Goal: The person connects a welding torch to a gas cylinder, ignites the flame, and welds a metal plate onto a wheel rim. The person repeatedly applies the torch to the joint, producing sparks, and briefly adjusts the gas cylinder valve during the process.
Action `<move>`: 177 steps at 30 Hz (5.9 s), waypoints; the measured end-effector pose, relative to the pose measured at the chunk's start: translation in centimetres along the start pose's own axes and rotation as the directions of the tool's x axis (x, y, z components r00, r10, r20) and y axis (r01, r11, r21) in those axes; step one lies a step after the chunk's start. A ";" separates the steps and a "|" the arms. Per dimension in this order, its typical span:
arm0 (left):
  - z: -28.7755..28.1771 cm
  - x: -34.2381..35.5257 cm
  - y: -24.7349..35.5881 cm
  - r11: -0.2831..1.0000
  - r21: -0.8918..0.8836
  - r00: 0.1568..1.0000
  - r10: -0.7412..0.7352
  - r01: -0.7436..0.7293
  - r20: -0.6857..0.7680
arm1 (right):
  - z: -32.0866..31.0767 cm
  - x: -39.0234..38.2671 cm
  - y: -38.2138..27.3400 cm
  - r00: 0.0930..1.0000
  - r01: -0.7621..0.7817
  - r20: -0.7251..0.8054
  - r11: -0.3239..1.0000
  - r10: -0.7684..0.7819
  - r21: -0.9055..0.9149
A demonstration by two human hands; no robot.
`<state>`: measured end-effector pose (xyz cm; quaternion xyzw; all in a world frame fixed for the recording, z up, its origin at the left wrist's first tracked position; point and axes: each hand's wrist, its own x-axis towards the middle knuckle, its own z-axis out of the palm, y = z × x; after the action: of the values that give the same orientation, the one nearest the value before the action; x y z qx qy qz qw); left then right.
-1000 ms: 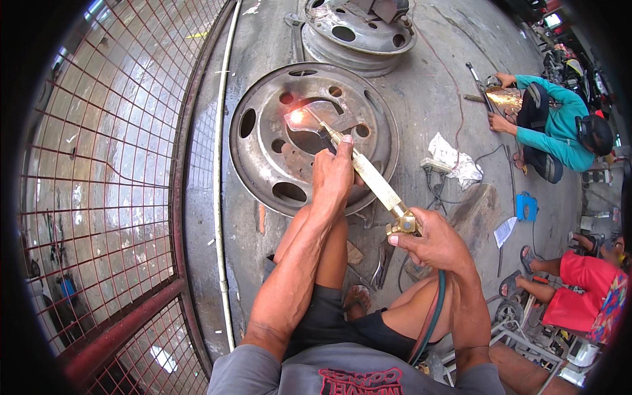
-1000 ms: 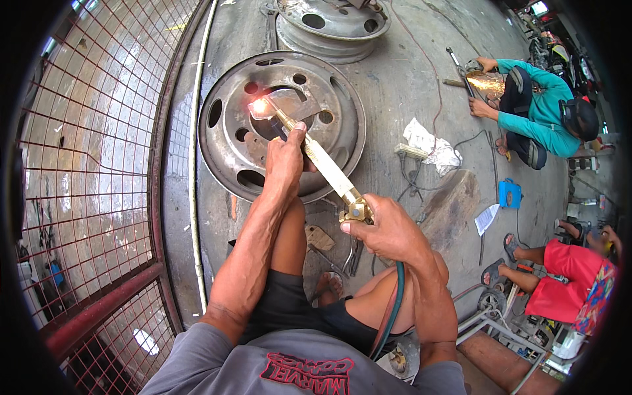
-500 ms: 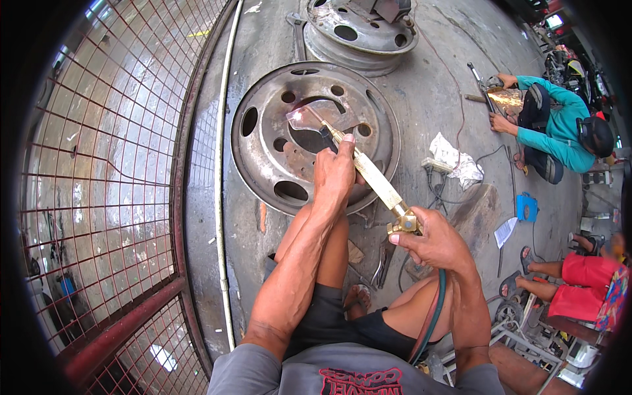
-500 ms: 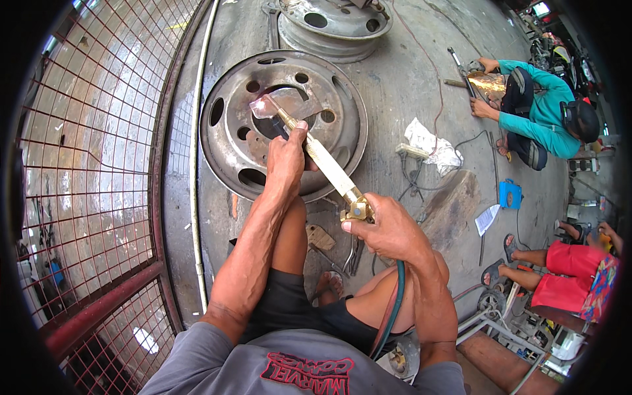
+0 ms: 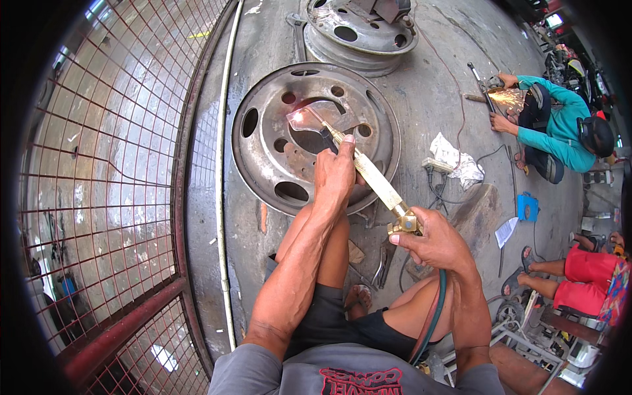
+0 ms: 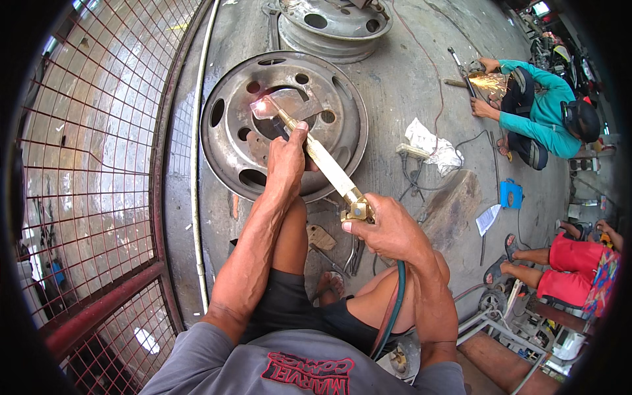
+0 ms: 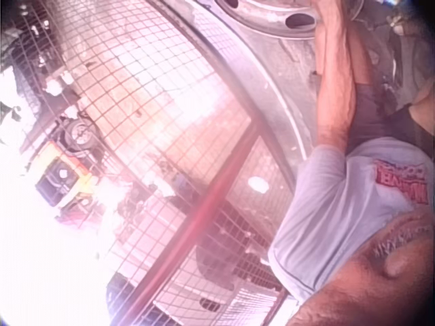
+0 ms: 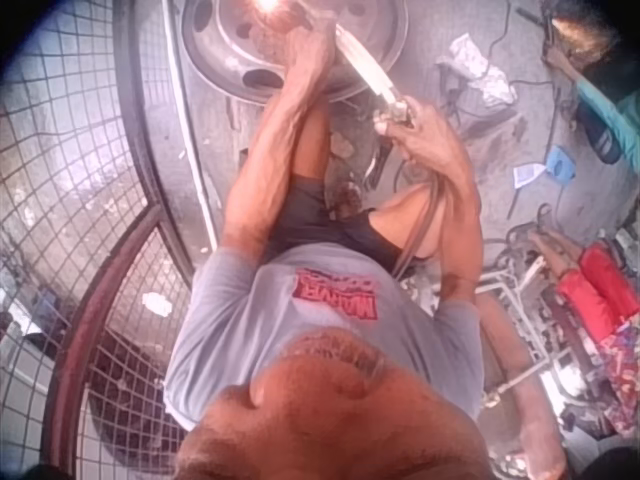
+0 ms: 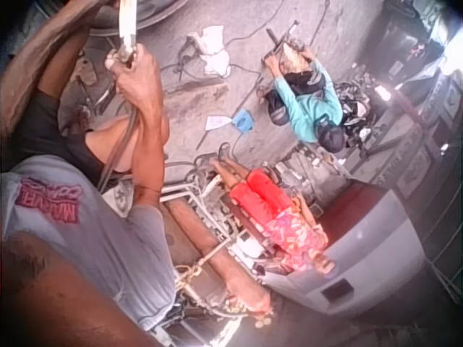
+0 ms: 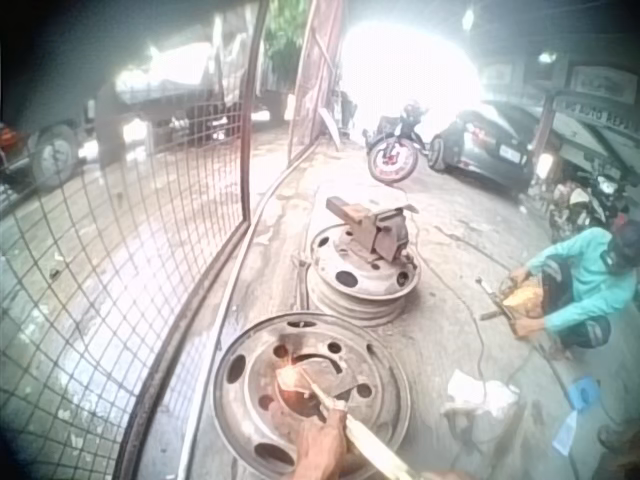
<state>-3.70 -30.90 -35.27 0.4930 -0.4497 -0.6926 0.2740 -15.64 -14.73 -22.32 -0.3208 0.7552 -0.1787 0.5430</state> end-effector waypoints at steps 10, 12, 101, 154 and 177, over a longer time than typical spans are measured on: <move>0.0 0.1 -0.1 1.000 -0.014 1.000 -0.007 0.007 0.005 | 0.0 0.0 -0.1 1.000 -0.001 0.002 1.000 0.001 0.000; 0.0 0.2 -0.3 1.000 -0.019 1.000 0.000 0.000 0.002 | 0.0 0.0 -0.1 1.000 -0.006 0.002 1.000 0.006 -0.002; -0.2 0.0 0.3 0.999 -0.038 1.000 0.016 -0.016 0.006 | 0.1 -1.0 1.1 0.973 0.229 -0.030 0.961 -0.228 0.153; -0.1 0.2 -0.1 0.997 -0.070 0.999 0.010 -0.012 -0.035 | 0.0 -1.0 1.0 0.968 0.250 -0.015 0.956 -0.251 0.153; 0.1 -0.5 0.7 0.995 -0.099 1.000 -0.007 0.006 -0.004 | -0.2 -1.0 1.1 0.976 0.217 -0.013 0.963 -0.218 0.157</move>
<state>-3.66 -30.83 -34.39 0.4818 -0.4126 -0.7138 0.2969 -15.97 -13.28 -22.17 -0.3581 0.6978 -0.2957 0.5454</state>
